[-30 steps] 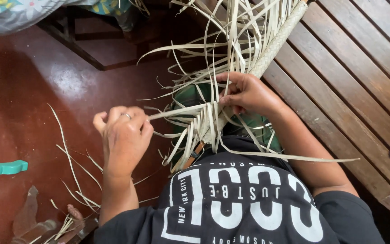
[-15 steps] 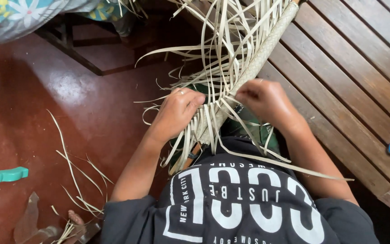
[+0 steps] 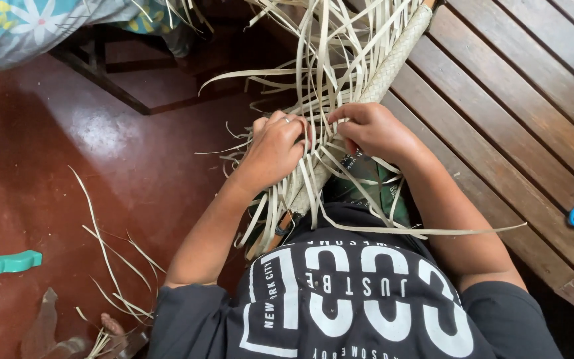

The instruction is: Weaving natural palm fibers into a structured mat on a wooden workbench.

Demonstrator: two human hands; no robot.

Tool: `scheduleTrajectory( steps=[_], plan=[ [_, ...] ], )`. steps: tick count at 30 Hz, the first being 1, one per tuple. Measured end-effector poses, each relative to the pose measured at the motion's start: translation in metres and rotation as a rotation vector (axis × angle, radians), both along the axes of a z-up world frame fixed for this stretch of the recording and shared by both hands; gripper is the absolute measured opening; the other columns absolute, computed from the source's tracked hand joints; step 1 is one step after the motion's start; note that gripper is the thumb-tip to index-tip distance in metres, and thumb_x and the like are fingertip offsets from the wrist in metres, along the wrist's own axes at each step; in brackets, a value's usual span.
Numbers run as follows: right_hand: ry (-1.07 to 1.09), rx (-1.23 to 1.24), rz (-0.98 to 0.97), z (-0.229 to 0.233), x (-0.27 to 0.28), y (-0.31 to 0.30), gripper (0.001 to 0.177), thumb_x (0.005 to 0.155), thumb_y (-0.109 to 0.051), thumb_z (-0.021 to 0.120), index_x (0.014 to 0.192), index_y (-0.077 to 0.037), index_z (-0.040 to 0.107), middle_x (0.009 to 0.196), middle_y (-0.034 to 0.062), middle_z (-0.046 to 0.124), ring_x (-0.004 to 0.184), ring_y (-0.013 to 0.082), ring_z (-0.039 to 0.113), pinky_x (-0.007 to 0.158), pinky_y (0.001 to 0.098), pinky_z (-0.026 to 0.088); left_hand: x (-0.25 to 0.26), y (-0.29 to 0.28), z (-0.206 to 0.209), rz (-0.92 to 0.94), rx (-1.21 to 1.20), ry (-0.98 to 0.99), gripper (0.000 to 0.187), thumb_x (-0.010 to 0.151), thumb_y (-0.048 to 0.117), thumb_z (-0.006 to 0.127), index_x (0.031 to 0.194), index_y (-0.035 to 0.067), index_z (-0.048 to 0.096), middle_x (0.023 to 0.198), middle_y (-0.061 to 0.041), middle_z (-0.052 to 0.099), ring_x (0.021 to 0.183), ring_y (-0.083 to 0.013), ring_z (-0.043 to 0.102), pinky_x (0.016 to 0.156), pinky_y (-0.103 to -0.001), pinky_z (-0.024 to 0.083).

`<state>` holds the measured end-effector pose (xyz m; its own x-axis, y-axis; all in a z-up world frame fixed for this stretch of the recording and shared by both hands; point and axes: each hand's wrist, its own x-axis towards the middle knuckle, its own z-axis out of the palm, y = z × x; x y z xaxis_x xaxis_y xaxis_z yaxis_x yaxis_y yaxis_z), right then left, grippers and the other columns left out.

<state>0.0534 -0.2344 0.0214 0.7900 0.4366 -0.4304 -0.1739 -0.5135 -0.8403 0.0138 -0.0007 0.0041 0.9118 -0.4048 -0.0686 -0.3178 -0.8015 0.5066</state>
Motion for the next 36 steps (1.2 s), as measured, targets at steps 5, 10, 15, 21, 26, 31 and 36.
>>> scheduleTrajectory(
  steps=[5,10,15,21,26,31,36],
  plan=[
    [0.031,0.123,-0.011,-0.002,0.015,0.001,0.015,0.089,-0.013,0.055,0.086,-0.008,0.069,0.053,0.0057,0.059,0.040,0.0155,0.048,0.040,0.0278,0.038,-0.011,0.001,0.045,0.047,-0.065,0.013,0.019,0.094,0.035,0.070,0.091,0.019,0.060,0.084,0.005,0.061,0.100,-0.0201,0.060,0.099,-0.046,0.036],
    [-0.186,0.218,0.156,0.017,0.021,-0.001,0.037,0.079,0.009,0.058,0.108,-0.005,0.076,0.091,0.0217,0.069,0.079,0.0330,0.065,0.074,0.0454,0.055,-0.008,0.007,0.051,0.111,-0.079,-0.080,0.030,0.096,0.046,0.071,0.088,0.019,0.059,0.079,0.005,0.059,0.099,-0.0194,0.060,0.100,-0.046,0.035],
    [0.033,0.258,0.250,0.043,0.027,0.016,0.016,0.089,0.007,0.066,0.102,0.007,0.074,0.083,0.0240,0.074,0.057,0.0229,0.067,0.049,0.0298,0.058,-0.004,0.002,0.060,0.141,-0.111,-0.218,0.036,0.095,0.050,0.072,0.088,0.019,0.056,0.077,0.005,0.054,0.098,-0.0194,0.059,0.099,-0.047,0.035],
    [-0.081,0.328,-0.007,0.014,0.028,0.017,0.013,0.089,-0.010,0.081,0.090,0.000,0.073,0.065,0.0120,0.067,0.043,0.0188,0.061,0.036,0.0273,0.050,-0.012,-0.017,0.068,0.031,-0.207,-0.773,0.017,0.102,0.029,0.067,0.103,0.012,0.062,0.102,-0.005,0.059,0.103,-0.0286,0.054,0.094,-0.048,0.038],
    [-0.069,0.498,-0.282,-0.026,0.025,-0.006,0.016,0.089,-0.006,0.081,0.093,0.003,0.068,0.068,0.0167,0.066,0.040,0.0185,0.054,0.032,0.0282,0.039,-0.038,-0.051,0.016,-0.234,-0.409,-0.487,0.028,0.092,-0.003,0.054,0.117,0.005,0.065,0.108,-0.009,0.066,0.104,-0.0311,0.063,0.093,-0.042,0.053],
    [0.036,0.591,-0.464,-0.010,0.003,-0.030,0.018,0.092,-0.009,0.077,0.091,0.002,0.064,0.075,0.0173,0.068,0.043,0.0145,0.054,0.038,0.0243,0.036,-0.030,-0.049,0.019,-0.112,-0.107,-0.486,0.028,0.095,-0.001,0.046,0.118,-0.002,0.061,0.109,-0.020,0.067,0.100,-0.0342,0.064,0.079,-0.041,0.054],
    [-0.179,0.619,-0.254,0.034,-0.020,-0.017,0.011,0.088,0.002,0.079,0.087,0.008,0.070,0.056,0.0119,0.057,0.049,0.0120,0.052,0.045,0.0236,0.040,-0.046,-0.062,0.042,-0.189,0.042,-0.806,0.012,0.090,-0.003,0.055,0.083,0.004,0.062,0.076,-0.013,0.052,0.072,-0.0298,0.051,0.056,-0.040,0.041]
  ],
)
